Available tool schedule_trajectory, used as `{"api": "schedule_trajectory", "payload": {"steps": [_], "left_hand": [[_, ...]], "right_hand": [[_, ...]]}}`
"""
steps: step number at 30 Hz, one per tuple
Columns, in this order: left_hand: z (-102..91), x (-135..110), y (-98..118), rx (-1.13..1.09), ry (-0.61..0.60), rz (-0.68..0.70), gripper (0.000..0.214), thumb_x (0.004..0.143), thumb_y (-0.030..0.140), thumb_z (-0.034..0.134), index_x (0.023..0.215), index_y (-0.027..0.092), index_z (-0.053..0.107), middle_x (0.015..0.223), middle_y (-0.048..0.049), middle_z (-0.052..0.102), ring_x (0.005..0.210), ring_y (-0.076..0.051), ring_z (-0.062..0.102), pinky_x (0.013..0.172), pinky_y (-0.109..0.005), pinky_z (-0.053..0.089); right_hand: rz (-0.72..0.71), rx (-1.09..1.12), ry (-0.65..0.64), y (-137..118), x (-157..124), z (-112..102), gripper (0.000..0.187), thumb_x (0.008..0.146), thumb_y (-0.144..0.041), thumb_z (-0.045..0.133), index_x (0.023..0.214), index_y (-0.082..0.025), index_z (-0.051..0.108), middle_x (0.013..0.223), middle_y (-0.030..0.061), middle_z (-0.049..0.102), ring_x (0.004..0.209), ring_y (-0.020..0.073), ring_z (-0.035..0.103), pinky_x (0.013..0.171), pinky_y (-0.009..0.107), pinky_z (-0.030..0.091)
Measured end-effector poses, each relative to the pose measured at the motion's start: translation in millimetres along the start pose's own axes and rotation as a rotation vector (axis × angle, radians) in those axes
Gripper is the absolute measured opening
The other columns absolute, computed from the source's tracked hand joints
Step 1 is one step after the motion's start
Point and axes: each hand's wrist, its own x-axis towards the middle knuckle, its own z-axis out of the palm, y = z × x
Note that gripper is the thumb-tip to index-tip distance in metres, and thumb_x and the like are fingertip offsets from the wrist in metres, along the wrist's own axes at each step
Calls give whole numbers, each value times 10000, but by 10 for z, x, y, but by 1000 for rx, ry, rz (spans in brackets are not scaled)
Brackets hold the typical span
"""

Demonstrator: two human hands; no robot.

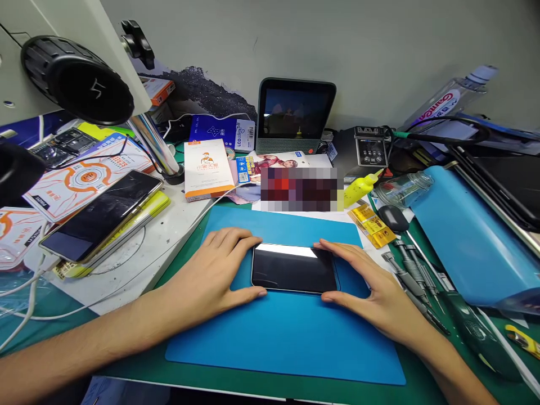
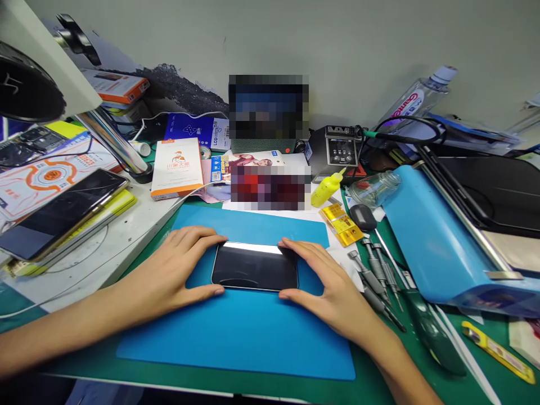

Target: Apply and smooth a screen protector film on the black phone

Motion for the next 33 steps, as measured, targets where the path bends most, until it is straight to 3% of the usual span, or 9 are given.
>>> {"api": "schedule_trajectory", "payload": {"steps": [16, 23, 33], "left_hand": [[48, -28, -13, 25, 25, -5, 646, 946, 624, 650, 1454, 251, 506, 1424, -128, 570, 1313, -368, 537, 1094, -538, 450], [42, -20, -21, 41, 23, 20, 638, 951, 624, 646, 1430, 225, 508, 1441, -131, 563, 1323, -356, 536, 1093, -536, 449], [30, -13, -42, 57, 15, 28, 685, 948, 653, 636, 1455, 221, 478, 1459, -128, 556, 1341, -348, 526, 1100, -513, 445]], "right_hand": [[2, -43, -34, -36, -20, -28, 708, 940, -526, 725, 1576, -357, 463, 1534, 73, 594, 1408, 317, 570, 1165, 519, 496], [19, -82, -68, 29, -66, -91, 745, 955, -524, 708, 1609, -434, 364, 1580, 15, 552, 1431, 287, 554, 1185, 506, 487], [23, -107, -94, 79, -72, -71, 742, 971, -525, 684, 1620, -437, 334, 1591, 10, 540, 1440, 294, 545, 1195, 502, 476]]}}
